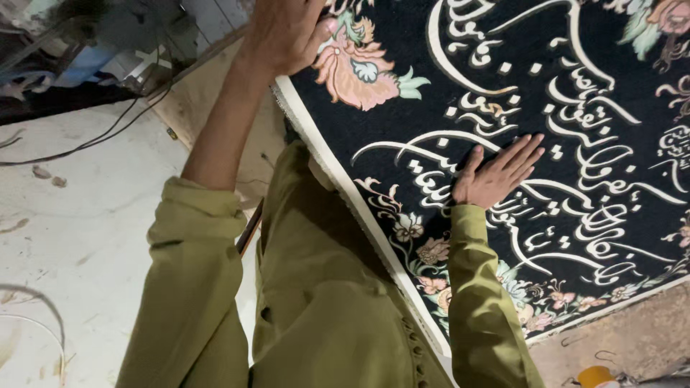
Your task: The person positions a large black rug with floral and calligraphic patterns on a work surface, smooths it with both hands, then uses a yellow utility knife to trim the white border along the edges. The person continues trimming along multiple sides of the rug.
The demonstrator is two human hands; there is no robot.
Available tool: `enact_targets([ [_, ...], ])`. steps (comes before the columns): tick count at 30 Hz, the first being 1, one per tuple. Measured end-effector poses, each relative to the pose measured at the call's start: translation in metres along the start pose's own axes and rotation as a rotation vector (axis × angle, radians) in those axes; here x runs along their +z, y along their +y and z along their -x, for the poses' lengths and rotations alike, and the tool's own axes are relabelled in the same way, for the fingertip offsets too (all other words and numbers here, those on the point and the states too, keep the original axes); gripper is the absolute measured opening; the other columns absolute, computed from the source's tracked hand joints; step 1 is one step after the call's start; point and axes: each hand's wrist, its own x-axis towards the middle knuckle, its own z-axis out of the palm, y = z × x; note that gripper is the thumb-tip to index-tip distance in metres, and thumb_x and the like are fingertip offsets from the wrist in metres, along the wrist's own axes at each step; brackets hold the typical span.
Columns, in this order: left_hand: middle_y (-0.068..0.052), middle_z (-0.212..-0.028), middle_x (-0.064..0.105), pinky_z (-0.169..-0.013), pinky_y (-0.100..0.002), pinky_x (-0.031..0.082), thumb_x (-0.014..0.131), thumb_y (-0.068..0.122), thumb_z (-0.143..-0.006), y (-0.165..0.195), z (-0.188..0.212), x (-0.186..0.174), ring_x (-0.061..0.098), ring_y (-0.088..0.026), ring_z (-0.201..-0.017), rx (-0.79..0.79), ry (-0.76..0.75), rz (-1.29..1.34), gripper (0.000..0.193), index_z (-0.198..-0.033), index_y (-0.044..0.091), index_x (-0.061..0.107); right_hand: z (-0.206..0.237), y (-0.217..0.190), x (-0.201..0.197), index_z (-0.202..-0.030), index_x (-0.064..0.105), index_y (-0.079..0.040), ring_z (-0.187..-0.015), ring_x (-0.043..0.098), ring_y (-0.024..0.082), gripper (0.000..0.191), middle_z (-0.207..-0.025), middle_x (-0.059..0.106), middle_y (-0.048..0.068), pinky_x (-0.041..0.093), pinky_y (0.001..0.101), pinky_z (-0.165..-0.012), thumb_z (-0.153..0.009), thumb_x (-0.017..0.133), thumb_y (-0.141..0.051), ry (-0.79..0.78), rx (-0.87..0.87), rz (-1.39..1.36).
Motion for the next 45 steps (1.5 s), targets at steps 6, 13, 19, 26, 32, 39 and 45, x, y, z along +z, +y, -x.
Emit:
enact_targets([
  [6, -0.016, -0.126, 0.07, -0.097, -0.044, 0.057, 0.086, 0.028, -0.101, -0.008, 0.031, -0.019, 0.07, -0.031, -0.115, -0.333, 0.326, 0.673, 0.052, -0.137, 0.001, 0.061, -0.001, 0.0, 0.001, -0.171, 0.014, -0.01, -0.166, 0.006, 0.031, 0.088, -0.178, 0.01, 0.009, 0.011, 0.0521, -0.138, -0.109, 0.027, -0.071, 0.003, -0.006, -0.008],
  [13, 0.001, -0.101, 0.068, -0.085, -0.033, 0.054, 0.089, 0.026, -0.101, -0.053, 0.029, 0.0, 0.065, -0.012, -0.095, -0.655, 0.102, 1.261, 0.03, -0.108, 0.009, 0.065, -0.002, 0.007, 0.006, -0.171, 0.016, -0.015, -0.166, 0.009, 0.029, 0.087, -0.179, 0.013, 0.005, 0.012, 0.0528, -0.138, -0.108, 0.028, -0.072, 0.003, -0.001, -0.005],
  [19, 0.0, -0.102, 0.075, -0.087, -0.032, 0.055, 0.083, 0.021, -0.095, -0.062, 0.016, -0.014, 0.069, -0.012, -0.094, -0.781, -0.091, 1.634, 0.018, -0.105, 0.009, 0.075, -0.001, 0.005, 0.005, -0.171, 0.018, -0.014, -0.166, 0.009, 0.03, 0.088, -0.179, 0.015, 0.007, 0.012, 0.0547, -0.138, -0.107, 0.031, -0.073, 0.026, 0.0, -0.036],
  [26, 0.002, -0.108, 0.076, -0.092, -0.031, 0.061, 0.085, 0.024, -0.088, -0.06, 0.011, -0.017, 0.073, -0.012, -0.103, -0.914, -0.056, 1.501, 0.03, -0.11, 0.01, 0.071, 0.001, 0.007, 0.004, -0.171, 0.018, -0.01, -0.166, 0.008, 0.033, 0.09, -0.178, 0.015, 0.01, 0.013, 0.0558, -0.137, -0.108, 0.031, -0.073, 0.007, -0.012, -0.063],
  [32, -0.004, -0.112, 0.072, -0.09, -0.032, 0.056, 0.08, 0.022, -0.108, -0.06, 0.007, -0.018, 0.066, -0.013, -0.101, -0.642, -0.127, 1.358, 0.028, -0.121, -0.001, 0.072, 0.0, 0.01, 0.004, -0.17, 0.019, -0.006, -0.166, 0.009, 0.034, 0.089, -0.178, 0.014, 0.011, 0.011, 0.0541, -0.137, -0.11, 0.032, -0.07, 0.041, -0.053, -0.069],
  [39, -0.001, -0.104, 0.06, -0.086, -0.034, 0.053, 0.089, 0.019, -0.102, -0.056, 0.003, -0.023, 0.06, -0.015, -0.097, -0.579, 0.208, 1.043, 0.038, -0.115, 0.006, 0.056, -0.001, -0.001, 0.0, -0.17, 0.019, -0.006, -0.165, 0.01, 0.035, 0.089, -0.178, 0.015, 0.013, 0.011, 0.0534, -0.135, -0.109, 0.04, -0.068, 0.02, -0.008, -0.065],
  [45, -0.022, -0.139, 0.057, -0.114, -0.049, 0.04, 0.074, 0.018, -0.11, 0.024, 0.006, -0.055, 0.052, -0.035, -0.133, -0.249, 0.356, -0.019, 0.041, -0.142, -0.002, 0.056, 0.034, 0.031, 0.001, -0.169, 0.025, -0.009, -0.168, 0.016, 0.034, 0.081, -0.177, 0.021, 0.012, 0.016, 0.0508, -0.139, -0.109, 0.06, -0.051, 0.117, -0.197, -0.408],
])
